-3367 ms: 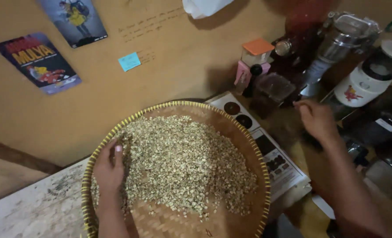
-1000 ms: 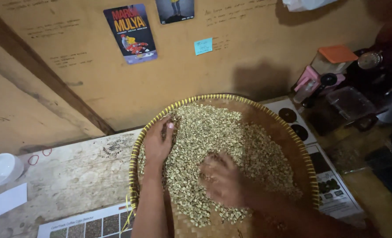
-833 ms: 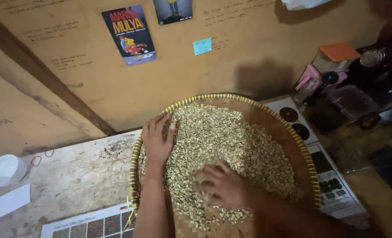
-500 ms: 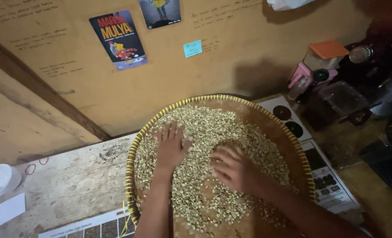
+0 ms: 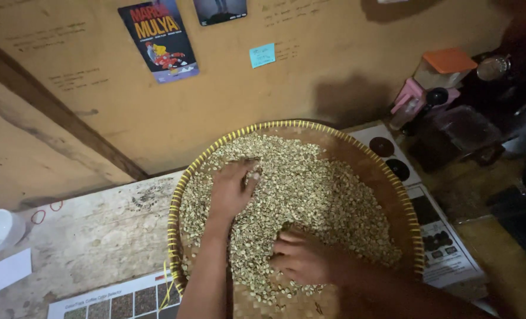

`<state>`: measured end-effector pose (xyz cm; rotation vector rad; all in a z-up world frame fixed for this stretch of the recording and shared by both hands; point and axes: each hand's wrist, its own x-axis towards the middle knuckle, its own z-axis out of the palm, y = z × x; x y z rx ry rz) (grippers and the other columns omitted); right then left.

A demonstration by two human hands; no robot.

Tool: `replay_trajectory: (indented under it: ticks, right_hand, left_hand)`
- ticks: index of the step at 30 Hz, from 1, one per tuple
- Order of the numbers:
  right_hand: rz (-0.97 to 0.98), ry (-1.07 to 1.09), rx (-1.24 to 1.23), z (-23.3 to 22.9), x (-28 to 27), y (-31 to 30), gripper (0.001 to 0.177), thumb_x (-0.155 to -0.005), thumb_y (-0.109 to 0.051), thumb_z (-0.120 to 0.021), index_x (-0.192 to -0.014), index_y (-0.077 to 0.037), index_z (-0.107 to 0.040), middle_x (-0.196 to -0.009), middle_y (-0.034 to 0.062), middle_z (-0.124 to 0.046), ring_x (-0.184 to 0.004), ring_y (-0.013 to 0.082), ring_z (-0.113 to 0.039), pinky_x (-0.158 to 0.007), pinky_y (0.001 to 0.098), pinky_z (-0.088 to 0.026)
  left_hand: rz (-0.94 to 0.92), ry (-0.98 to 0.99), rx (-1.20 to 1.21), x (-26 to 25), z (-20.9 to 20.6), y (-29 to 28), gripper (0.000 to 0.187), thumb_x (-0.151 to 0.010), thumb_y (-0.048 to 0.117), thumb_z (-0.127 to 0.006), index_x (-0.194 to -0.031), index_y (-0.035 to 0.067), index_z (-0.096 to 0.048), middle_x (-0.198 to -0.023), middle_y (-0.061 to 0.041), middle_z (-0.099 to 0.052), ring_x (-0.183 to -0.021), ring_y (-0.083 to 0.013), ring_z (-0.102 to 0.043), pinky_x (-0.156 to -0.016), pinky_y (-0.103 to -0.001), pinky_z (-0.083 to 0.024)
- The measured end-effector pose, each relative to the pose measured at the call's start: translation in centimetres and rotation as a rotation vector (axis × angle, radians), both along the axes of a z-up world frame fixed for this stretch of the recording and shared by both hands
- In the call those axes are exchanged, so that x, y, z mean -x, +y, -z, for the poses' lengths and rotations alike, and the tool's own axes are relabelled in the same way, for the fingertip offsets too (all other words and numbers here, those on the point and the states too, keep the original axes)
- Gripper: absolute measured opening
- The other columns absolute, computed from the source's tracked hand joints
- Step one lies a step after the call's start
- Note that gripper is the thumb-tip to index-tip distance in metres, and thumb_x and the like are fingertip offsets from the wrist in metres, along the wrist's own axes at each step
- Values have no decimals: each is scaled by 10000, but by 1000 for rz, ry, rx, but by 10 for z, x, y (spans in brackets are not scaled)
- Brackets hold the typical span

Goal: Sorting green coffee beans by hand in a woven tray to remove defects

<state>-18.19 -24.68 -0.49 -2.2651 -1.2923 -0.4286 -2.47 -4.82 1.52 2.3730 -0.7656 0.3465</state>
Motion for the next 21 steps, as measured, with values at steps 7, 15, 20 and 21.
replay_trajectory:
  ticks: [7, 15, 20, 21]
  right_hand:
    - [75, 78, 166, -5, -1, 8, 172, -1005, -260, -677, -1043, -119, -769, -940, 28, -611, -910, 218, -513, -803, 418, -428]
    - [59, 117, 94, -1, -3, 7, 31, -896, -145, -748, -904, -128, -772, -877, 33, -604, -918, 241, -535, -891, 449, -450]
    - [21, 189, 30, -19, -8, 5, 104, -941, -188, -759, -923, -91, -792, -822, 55, -590, -830, 247, -548, -709, 418, -441]
    - [16, 198, 3, -21, -7, 5, 138, -955, -204, -769, -938, -71, -800, -816, 64, -595, -832, 254, -549, -724, 413, -444]
  left_hand:
    - [38, -104, 100, -6, 11, 1, 376, -1042, 359, -557, -1288, 110, -692, -1175, -158, -743, -1069, -350, -679, -960, -561, -482]
    - [11, -43, 51, -5, 11, 1, 446, -1066, 432, -462, -1320, 129, -669, -1219, -154, -730, -1130, -346, -662, -1006, -588, -454]
    - [7, -43, 88, -2, 5, 2, 429, -1063, 413, -498, -1319, 117, -673, -1195, -172, -734, -1124, -358, -668, -1048, -585, -454]
    - [-1, -1, 76, -1, 2, 1, 446, -1063, 428, -484, -1331, 122, -667, -1218, -176, -725, -1147, -358, -657, -1064, -586, -441]
